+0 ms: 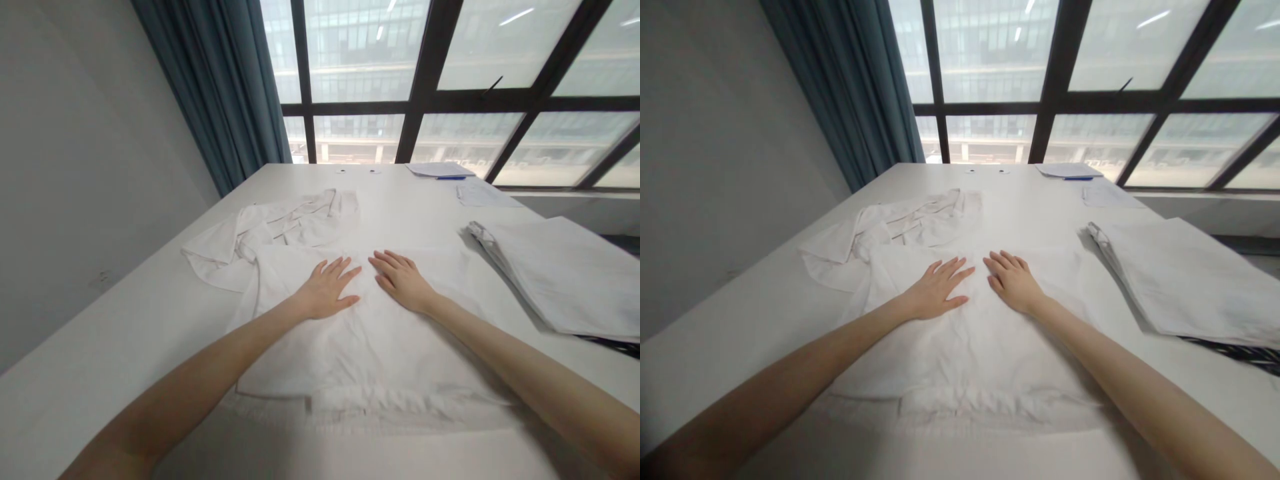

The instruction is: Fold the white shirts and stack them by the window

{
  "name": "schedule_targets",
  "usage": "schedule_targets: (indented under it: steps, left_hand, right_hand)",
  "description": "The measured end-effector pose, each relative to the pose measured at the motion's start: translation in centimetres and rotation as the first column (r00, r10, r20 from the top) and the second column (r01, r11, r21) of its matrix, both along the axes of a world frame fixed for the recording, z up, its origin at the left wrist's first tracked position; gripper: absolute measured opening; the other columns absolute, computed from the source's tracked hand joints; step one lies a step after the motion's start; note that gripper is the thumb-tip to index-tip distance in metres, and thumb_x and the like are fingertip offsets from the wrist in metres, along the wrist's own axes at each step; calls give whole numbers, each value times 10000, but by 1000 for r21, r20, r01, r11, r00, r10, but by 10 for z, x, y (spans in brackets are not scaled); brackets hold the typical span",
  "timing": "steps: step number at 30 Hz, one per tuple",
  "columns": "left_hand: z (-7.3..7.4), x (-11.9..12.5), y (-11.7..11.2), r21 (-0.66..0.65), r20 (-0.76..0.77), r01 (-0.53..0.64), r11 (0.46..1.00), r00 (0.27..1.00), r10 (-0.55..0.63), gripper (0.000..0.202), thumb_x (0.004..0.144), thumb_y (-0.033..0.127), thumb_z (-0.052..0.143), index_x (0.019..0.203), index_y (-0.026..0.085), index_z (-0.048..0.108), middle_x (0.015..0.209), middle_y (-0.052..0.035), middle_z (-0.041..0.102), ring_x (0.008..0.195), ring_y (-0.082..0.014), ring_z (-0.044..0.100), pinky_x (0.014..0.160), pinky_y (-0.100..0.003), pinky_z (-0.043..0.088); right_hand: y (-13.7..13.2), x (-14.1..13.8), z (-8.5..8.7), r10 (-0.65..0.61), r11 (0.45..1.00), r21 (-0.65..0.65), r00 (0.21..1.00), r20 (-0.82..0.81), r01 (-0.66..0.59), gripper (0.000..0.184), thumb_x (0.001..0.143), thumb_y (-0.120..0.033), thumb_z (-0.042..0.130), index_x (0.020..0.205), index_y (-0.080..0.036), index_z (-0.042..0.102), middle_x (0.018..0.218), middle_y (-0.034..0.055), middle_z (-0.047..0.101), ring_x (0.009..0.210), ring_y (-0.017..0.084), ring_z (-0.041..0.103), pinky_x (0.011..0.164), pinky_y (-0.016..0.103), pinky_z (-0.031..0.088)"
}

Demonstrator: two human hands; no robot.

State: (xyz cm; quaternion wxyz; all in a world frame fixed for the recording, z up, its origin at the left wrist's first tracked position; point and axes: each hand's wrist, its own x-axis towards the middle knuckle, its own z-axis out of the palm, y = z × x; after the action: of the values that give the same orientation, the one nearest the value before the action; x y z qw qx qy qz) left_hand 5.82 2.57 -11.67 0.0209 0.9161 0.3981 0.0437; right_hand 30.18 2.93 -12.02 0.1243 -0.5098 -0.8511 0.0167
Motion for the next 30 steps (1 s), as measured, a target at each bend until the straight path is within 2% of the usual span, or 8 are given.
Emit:
schedule_targets:
  steps: [6, 10, 15, 21, 24, 26, 28, 30]
  left_hand:
    - [0, -10, 10, -40, 0, -12, 999, 1000, 12, 676, 966, 614, 360, 1539, 269, 255, 1621, -112, 194, 1493, -286, 165, 1176, -523, 137]
    - [-2, -37, 29, -40, -41, -122, 992, 992, 120, 669, 973, 612, 334, 1541, 267, 257, 1623, -105, 186, 1495, -286, 161, 1180, -512, 132]
    - [-5, -78, 41, 1, -56, -192, 981, 980, 192, 605, 1004, 555, 271, 1539, 271, 260, 1622, -82, 191, 1497, -232, 169, 1192, -480, 104]
    - [-5, -89, 40, 2, -35, -231, 973, 972, 231, 566, 1011, 514, 283, 1531, 290, 281, 1614, -24, 232, 1496, -246, 167, 1188, -500, 122]
    - [-4, -93, 42, 29, 3, -258, 966, 966, 258, 528, 1006, 468, 339, 1503, 290, 344, 1592, -15, 298, 1486, -256, 206, 1181, -508, 155]
    - [-5, -99, 45, 66, 65, -319, 945, 947, 315, 498, 993, 417, 392, 1470, 274, 403, 1562, -29, 366, 1459, -251, 284, 1169, -476, 208]
    - [-7, -107, 49, 94, 152, -418, 904, 903, 402, 466, 972, 366, 441, 1420, 241, 466, 1514, -58, 446, 1406, -237, 383, 1146, -428, 268]
    - [-7, -115, 52, 109, 248, -526, 843, 836, 489, 441, 947, 348, 484, 1364, 205, 511, 1452, -88, 517, 1345, -235, 456, 1112, -399, 323]
  right_hand:
    - [-2, 0, -5, -20, 999, -39, 998, 59, 22, 547, 1014, -447, 225, 1503, -249, 369, 1568, 58, 355, 1447, 282, 287, 1139, 536, 257]
    - [2, 10, -7, -68, 995, -60, 993, 92, 74, 596, 1001, -531, 208, 1520, -267, 335, 1588, 46, 306, 1458, 274, 262, 1148, 547, 239]
    - [10, 28, -11, -119, 991, -55, 988, 99, 125, 621, 986, -566, 207, 1536, -289, 297, 1587, 46, 308, 1453, 270, 277, 1144, 554, 252]
    - [16, 62, -15, -246, 964, -69, 961, 123, 256, 644, 975, -572, 218, 1532, -262, 308, 1596, 47, 281, 1459, 287, 259, 1142, 564, 246]
    - [20, 78, -17, -328, 942, -44, 940, 97, 333, 633, 970, -546, 263, 1499, -216, 372, 1566, 93, 350, 1430, 306, 321, 1129, 570, 265]
    - [21, 86, -18, -353, 936, 6, 935, 25, 353, 586, 962, -512, 314, 1433, -196, 464, 1504, 118, 452, 1384, 307, 399, 1116, 545, 300]
    - [22, 92, -18, -383, 920, 64, 922, -63, 386, 517, 951, -456, 358, 1346, -179, 544, 1413, 140, 549, 1314, 306, 480, 1087, 508, 348]
    - [23, 99, -17, -455, 877, 104, 880, -135, 469, 489, 941, -408, 372, 1299, -137, 567, 1343, 192, 587, 1246, 331, 528, 1039, 508, 384]
